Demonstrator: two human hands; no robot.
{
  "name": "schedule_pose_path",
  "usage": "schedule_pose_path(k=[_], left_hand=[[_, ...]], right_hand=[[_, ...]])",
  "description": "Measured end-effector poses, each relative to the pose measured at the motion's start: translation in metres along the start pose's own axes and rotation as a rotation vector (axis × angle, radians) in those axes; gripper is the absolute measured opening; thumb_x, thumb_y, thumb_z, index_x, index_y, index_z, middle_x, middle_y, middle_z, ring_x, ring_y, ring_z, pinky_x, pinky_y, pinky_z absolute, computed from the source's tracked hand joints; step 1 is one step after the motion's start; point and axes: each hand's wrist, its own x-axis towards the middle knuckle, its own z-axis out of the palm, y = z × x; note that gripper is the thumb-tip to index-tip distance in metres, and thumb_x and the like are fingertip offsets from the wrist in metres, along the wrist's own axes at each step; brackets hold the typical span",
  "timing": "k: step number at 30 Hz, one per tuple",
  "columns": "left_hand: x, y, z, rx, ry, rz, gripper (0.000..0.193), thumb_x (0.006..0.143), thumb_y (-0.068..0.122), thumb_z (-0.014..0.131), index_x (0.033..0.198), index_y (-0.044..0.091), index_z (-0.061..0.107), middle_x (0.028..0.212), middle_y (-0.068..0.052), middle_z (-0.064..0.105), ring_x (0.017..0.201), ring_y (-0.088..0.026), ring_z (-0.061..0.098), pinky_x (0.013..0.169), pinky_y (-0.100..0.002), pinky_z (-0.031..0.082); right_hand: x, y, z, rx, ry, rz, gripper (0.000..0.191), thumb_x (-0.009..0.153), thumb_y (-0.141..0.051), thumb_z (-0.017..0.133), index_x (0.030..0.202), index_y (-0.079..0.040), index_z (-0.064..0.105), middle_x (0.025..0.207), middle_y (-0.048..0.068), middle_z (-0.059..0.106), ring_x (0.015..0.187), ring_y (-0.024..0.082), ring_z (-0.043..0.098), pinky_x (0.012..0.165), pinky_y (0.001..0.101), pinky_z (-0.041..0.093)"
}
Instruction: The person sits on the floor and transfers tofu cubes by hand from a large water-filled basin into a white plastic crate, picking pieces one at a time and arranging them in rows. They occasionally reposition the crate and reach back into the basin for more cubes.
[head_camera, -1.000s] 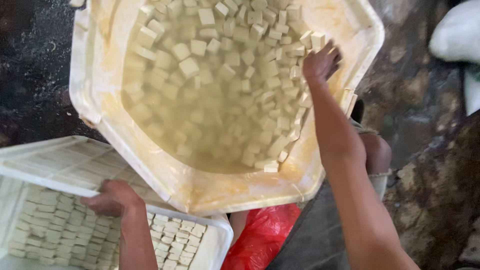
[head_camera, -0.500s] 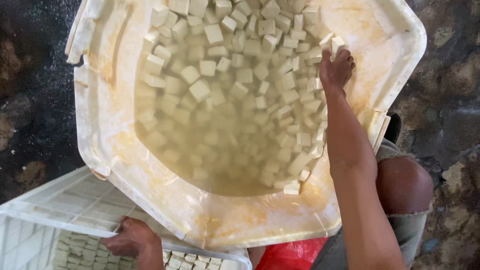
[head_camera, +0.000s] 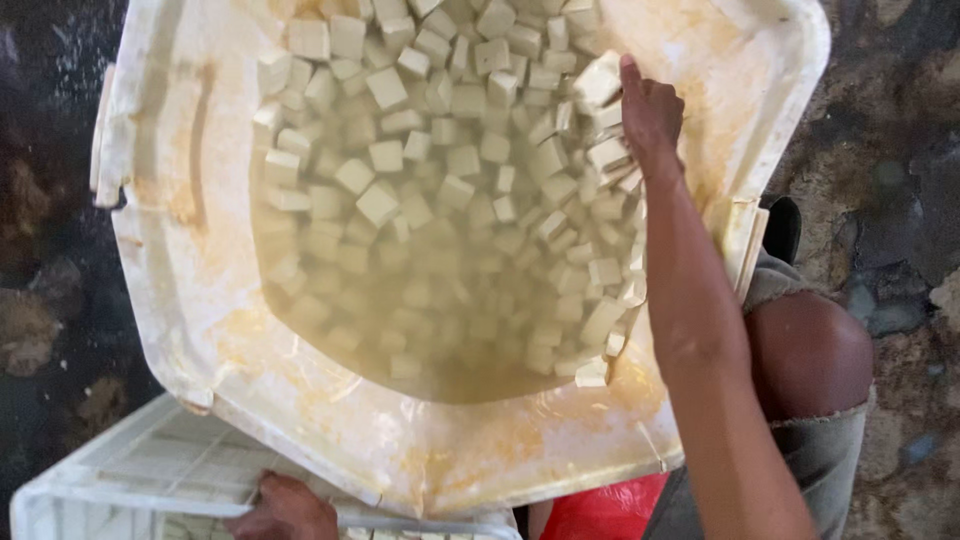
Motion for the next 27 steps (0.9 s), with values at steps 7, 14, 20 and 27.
schedule_pose_path(k=[7, 14, 20, 27], left_hand=[[0.002, 0.001, 0.001, -0.018, -0.014, -0.025, 0.053, 0.090, 0.017, 0.077, 0.127, -0.013, 0.056, 0.108, -0.033, 0.067, 0.093, -0.050, 0.068, 0.076, -0.058, 0.054], [0.002, 0.005, 0.001, -0.021, -0.026, -0.050, 0.054, 0.090, 0.019, 0.077, 0.128, -0.012, 0.056, 0.108, -0.032, 0.067, 0.093, -0.049, 0.068, 0.076, -0.058, 0.054], [0.004, 0.003, -0.001, -0.020, -0.022, -0.038, 0.055, 0.089, 0.021, 0.077, 0.129, -0.011, 0.055, 0.108, -0.032, 0.067, 0.093, -0.049, 0.068, 0.076, -0.057, 0.054], [0.003, 0.004, -0.003, -0.022, -0.028, -0.049, 0.056, 0.089, 0.022, 0.077, 0.130, -0.009, 0.055, 0.109, -0.031, 0.067, 0.093, -0.048, 0.068, 0.076, -0.057, 0.054]], right_hand=[[-0.014, 0.001, 0.017, 0.119, 0.067, -0.036, 0.075, 0.094, -0.062, 0.061, 0.142, -0.005, 0.053, 0.134, 0.026, 0.062, 0.122, 0.044, 0.058, 0.101, 0.0521, 0.044], [-0.048, -0.001, 0.017, 0.210, -0.174, -0.041, 0.073, 0.080, -0.058, 0.073, 0.127, -0.003, 0.062, 0.123, 0.024, 0.070, 0.111, 0.044, 0.066, 0.095, 0.0518, 0.053], [-0.059, -0.018, 0.054, 0.008, 0.094, -0.158, 0.055, 0.110, -0.061, 0.056, 0.122, -0.009, 0.071, 0.122, 0.021, 0.071, 0.110, 0.034, 0.068, 0.097, 0.0509, 0.054], [-0.153, -0.052, 0.069, -0.071, -0.137, -0.330, 0.074, 0.076, -0.059, 0.076, 0.134, -0.016, 0.063, 0.137, 0.025, 0.054, 0.117, 0.043, 0.059, 0.099, 0.0549, 0.049]])
